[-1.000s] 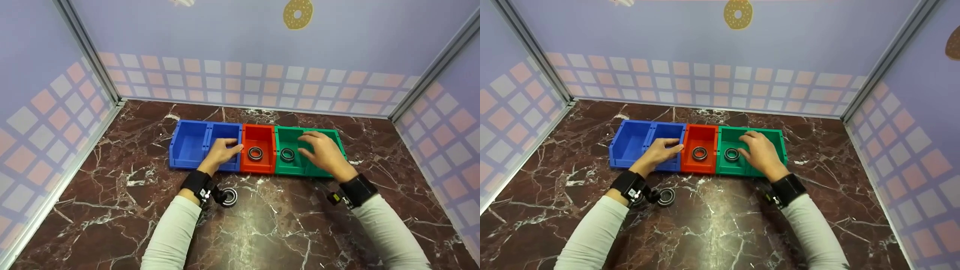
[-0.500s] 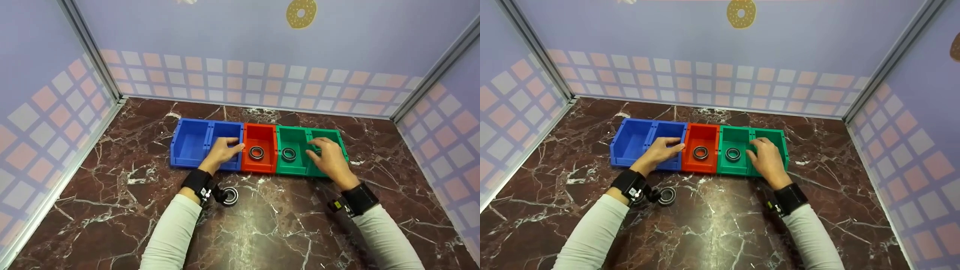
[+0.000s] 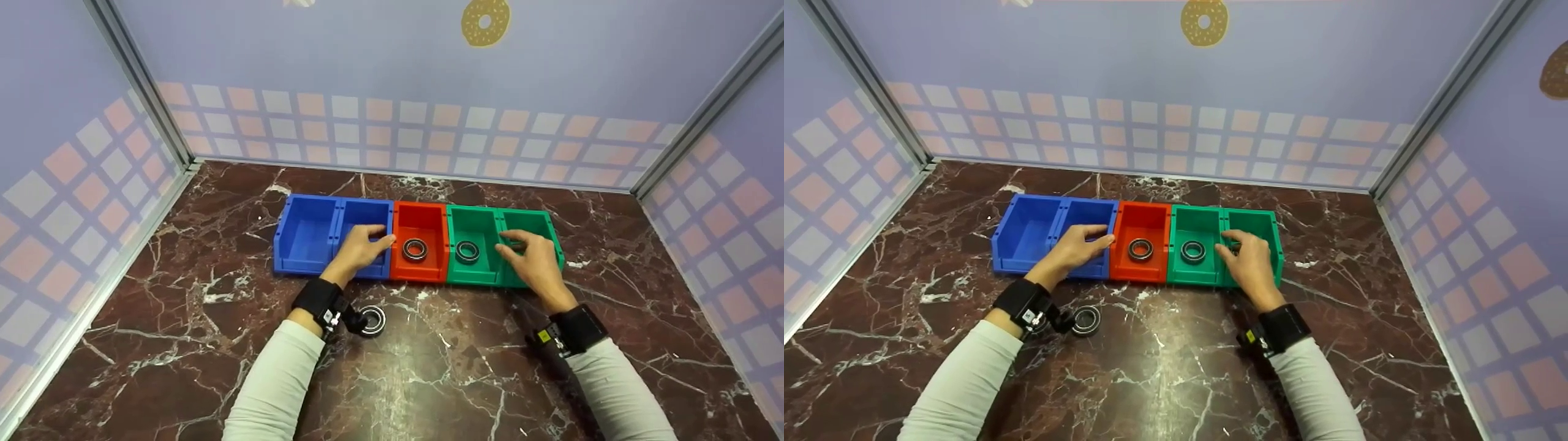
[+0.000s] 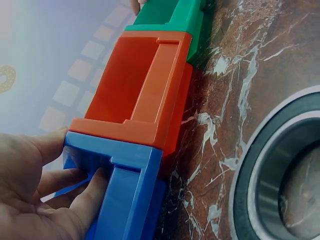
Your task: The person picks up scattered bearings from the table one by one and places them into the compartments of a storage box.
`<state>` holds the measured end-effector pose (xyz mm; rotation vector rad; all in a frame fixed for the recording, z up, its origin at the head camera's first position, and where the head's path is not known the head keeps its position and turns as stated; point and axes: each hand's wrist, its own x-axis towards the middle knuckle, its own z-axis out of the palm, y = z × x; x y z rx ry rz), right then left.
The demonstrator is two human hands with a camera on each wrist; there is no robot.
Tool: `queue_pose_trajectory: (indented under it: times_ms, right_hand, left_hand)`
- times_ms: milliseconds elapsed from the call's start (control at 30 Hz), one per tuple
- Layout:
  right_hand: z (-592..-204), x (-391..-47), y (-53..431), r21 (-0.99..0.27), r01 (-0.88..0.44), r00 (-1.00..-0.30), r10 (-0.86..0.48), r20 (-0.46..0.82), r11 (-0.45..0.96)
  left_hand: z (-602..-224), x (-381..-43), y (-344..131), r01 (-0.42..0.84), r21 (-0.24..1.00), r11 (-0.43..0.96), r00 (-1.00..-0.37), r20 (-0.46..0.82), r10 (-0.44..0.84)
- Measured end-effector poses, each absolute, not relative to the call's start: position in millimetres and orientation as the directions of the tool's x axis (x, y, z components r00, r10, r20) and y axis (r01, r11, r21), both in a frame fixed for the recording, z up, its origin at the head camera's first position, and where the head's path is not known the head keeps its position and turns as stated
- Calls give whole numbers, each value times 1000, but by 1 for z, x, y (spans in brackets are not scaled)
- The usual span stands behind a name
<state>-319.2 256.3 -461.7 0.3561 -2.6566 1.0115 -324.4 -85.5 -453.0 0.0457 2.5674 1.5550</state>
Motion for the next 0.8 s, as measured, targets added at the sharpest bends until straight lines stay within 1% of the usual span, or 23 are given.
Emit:
queue_pose_trajectory:
  times_ms: [267, 400, 600, 800]
  right_hand:
    - [-458, -320, 256, -615, -301, -942, -126, 312, 729]
    - [-458, -321, 256, -616, -299, -943, -127, 308, 729]
    - [-458, -321, 257, -602, -295, -944, -128, 305, 742]
    - [-458, -321, 257, -603, -314, -938, -141, 317, 733]
  left_hand:
    - [-450, -318, -84, 12, 824, 566, -990, -71, 125]
    - [-444, -311, -86, 69, 796, 601, -989, -25, 148]
    - [-438, -292, -90, 119, 784, 609, -980, -6, 200]
    - [-436, -269, -96, 103, 799, 593, -974, -40, 223]
